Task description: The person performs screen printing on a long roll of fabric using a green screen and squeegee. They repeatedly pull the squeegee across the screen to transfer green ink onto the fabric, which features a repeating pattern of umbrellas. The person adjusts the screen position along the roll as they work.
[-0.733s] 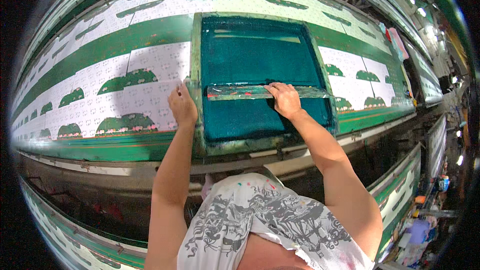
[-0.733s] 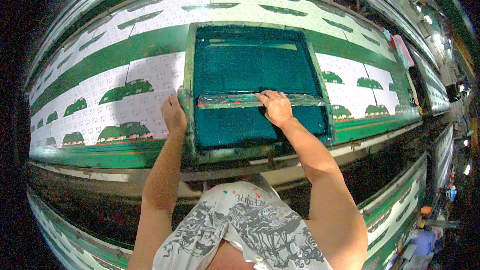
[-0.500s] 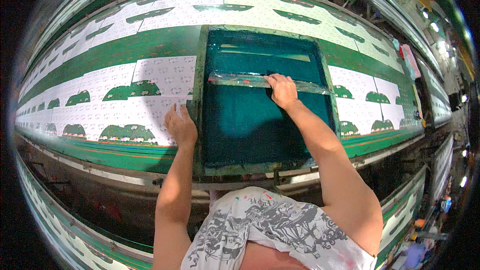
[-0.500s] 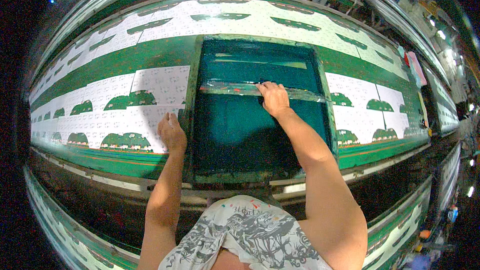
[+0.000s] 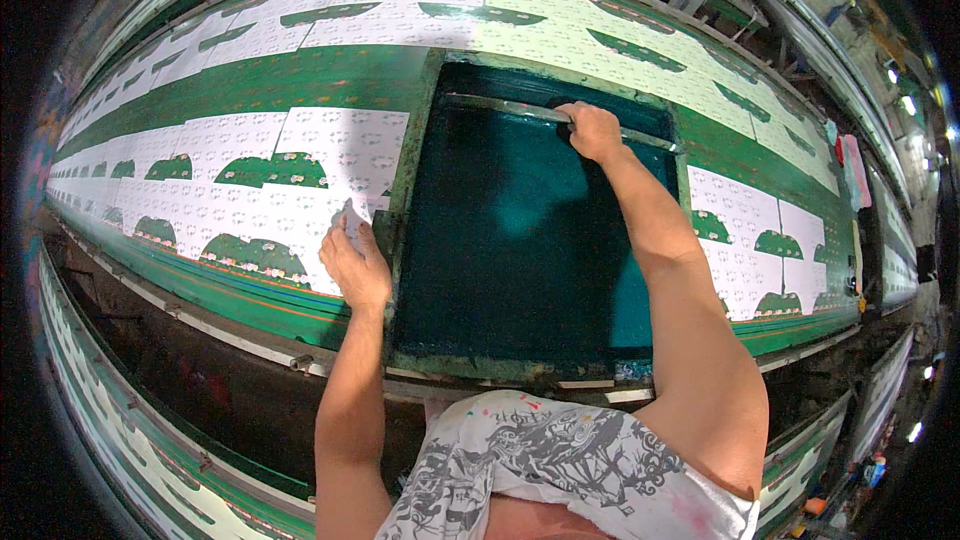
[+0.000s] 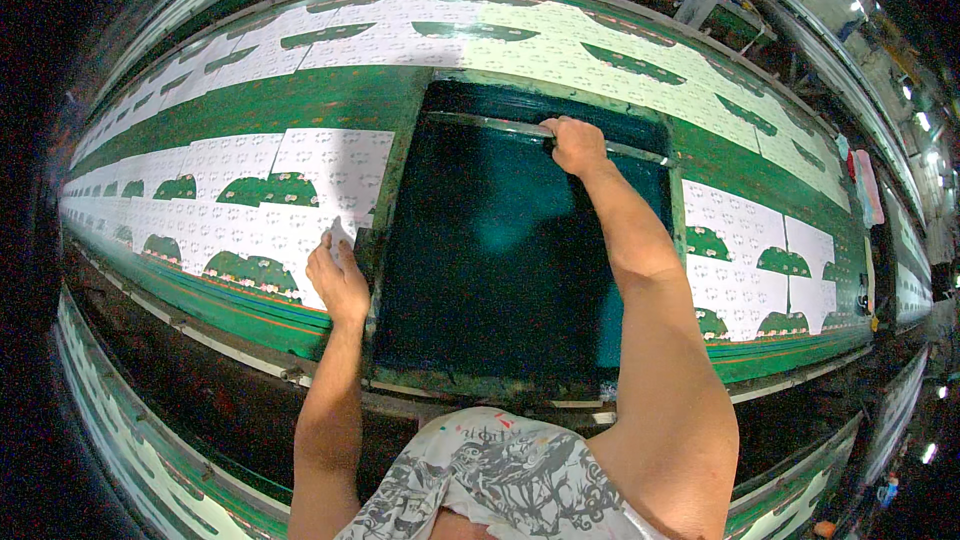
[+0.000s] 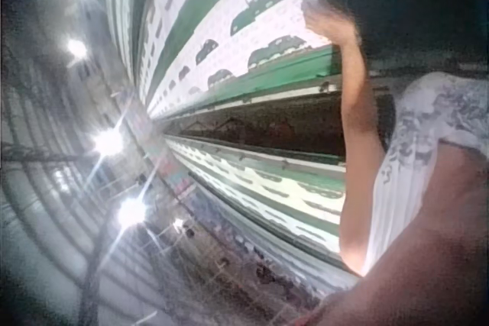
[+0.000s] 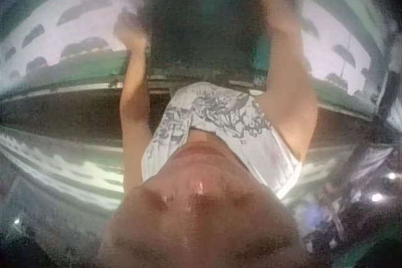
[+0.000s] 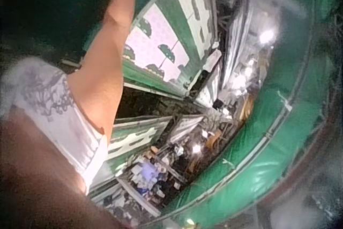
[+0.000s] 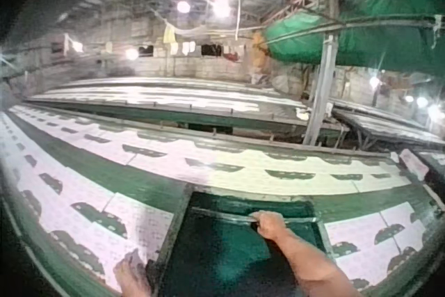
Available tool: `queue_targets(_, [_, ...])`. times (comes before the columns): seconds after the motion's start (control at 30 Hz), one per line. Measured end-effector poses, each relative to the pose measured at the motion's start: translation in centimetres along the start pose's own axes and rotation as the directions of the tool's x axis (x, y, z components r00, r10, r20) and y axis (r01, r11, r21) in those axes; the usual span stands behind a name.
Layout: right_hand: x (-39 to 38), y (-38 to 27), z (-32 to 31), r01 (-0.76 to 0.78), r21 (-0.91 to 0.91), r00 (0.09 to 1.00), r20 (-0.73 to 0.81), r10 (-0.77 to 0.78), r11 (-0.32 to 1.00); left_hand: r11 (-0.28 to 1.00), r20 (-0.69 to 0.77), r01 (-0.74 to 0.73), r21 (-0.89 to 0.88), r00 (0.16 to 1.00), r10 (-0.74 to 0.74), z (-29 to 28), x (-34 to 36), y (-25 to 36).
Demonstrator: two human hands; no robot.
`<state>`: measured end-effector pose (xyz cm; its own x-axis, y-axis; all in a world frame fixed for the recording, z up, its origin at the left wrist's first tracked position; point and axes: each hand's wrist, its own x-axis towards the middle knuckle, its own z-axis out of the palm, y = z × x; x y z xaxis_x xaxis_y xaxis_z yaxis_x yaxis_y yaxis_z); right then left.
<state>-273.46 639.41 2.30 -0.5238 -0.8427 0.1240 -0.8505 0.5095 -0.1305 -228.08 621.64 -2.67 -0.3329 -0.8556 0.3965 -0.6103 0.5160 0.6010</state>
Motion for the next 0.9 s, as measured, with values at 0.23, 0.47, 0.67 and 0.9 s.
queue_targets(0.23, [0.5, 0.9, -0.9, 0.028, -0.012, 0.99, 0.14, -0.026, 1.0, 0.999, 0.011, -0.042, 0.02, 0.999, 0.042, 0.0, 0.0, 0.1])
queue_targets(0.47, [-5.8, -3.2, -1.4, 0.016, -0.009, 0.989, 0.146, -0.014, 1.0, 0.996, 0.011, -0.075, -0.05, 0.997, 0.076, 0.8, 0.2, -0.2])
queue_targets(0.67, [-14.9, -8.9, -1.5, 0.062, 0.002, 0.993, 0.098, -0.062, 0.998, 0.992, 0.071, 0.001, -0.125, 0.997, 0.007, 1.5, 0.4, -1.8])
queue_targets(0.9, [-25.8, -15.7, -2.1, 0.081, -0.041, 0.996, 0.044, -0.079, 0.996, 0.965, 0.126, 0.06, -0.256, 0.992, -0.028, 2.3, 1.3, -2.3])
